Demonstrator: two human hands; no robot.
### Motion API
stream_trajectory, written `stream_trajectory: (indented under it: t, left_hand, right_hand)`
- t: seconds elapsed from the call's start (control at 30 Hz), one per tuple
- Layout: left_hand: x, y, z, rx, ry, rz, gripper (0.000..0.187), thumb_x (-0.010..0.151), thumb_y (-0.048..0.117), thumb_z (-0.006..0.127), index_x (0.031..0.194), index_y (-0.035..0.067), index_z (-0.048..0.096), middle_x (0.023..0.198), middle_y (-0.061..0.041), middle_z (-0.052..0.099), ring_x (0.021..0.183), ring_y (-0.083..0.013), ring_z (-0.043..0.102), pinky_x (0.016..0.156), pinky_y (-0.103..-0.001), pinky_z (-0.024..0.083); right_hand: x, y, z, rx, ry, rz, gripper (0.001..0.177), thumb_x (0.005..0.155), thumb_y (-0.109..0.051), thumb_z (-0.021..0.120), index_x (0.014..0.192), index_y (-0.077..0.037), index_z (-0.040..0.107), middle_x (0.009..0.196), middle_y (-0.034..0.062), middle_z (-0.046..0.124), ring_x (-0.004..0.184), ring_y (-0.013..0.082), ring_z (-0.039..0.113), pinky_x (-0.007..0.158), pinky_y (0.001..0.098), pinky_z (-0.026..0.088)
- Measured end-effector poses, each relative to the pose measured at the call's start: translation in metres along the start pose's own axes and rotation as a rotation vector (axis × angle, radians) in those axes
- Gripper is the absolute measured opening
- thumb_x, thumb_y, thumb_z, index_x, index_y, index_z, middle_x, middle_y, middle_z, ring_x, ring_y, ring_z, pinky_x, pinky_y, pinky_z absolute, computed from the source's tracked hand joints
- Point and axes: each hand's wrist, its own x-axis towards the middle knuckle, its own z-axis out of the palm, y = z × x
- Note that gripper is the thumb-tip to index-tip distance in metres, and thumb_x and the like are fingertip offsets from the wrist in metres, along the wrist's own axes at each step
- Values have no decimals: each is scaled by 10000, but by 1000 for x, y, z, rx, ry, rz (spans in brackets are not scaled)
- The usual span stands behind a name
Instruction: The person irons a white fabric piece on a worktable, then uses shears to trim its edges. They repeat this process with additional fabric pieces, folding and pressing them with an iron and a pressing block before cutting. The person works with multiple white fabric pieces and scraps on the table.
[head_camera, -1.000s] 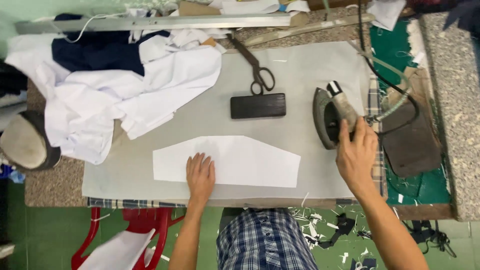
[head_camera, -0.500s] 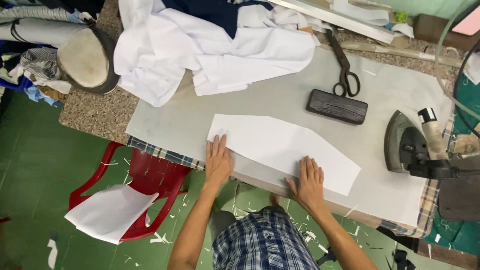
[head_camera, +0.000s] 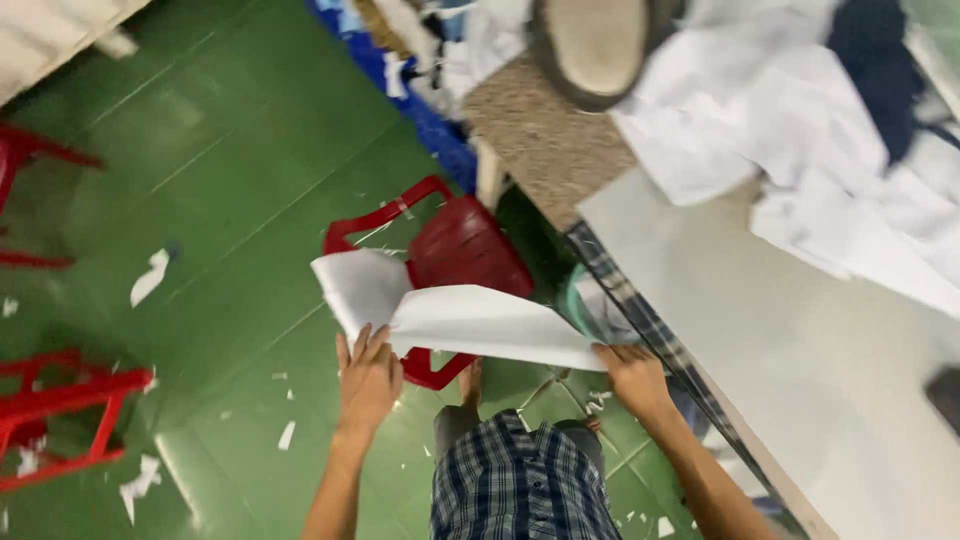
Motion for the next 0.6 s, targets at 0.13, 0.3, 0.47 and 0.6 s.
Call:
stream_trajectory:
  t: [0.13, 0.3, 0.47, 0.6]
  left_hand:
    - [-24, -143, 7, 144, -24, -258, 244, 879, 245, 599, 1011, 90, 735, 1362, -12, 641, 1336, -264, 563, 1242, -628, 220]
    - [-56, -234, -25, 196, 253, -482, 357, 866, 92, 645, 1185, -52, 716, 1476, -115, 573, 1375, -345, 518, 1203, -645, 230]
    - [-105, -228, -6, 197, 322, -522, 328, 845, 94, 646, 1147, -23, 697, 1495, -129, 565, 1401, -353, 491, 1199, -613, 259]
    - [-134, -204, 50, 130, 208, -601, 203, 906, 131, 600, 1074, 63, 692, 1510, -95, 554, 1446, -311, 449, 1229, -572, 253]
  right_hand:
    - [195, -70, 43, -67, -136, -219, 146, 863, -152, 568, 940, -219, 672, 576, 17, 654, 545, 253, 684, 580, 382, 549]
    - [333, -163, 83, 22, 90, -383, 184, 872, -164, 632, 992, -265, 728, 790, -13, 714, 745, 218, 737, 696, 358, 572]
    - [334, -206, 85, 90, 263, -376, 228, 917, -119, 654, 1067, -246, 770, 1065, 34, 730, 933, 247, 710, 776, 363, 551]
    - [296, -200, 113, 123, 93, -302, 341, 875, -82, 667, 1154, -244, 776, 1279, 117, 692, 1041, 332, 679, 828, 443, 539]
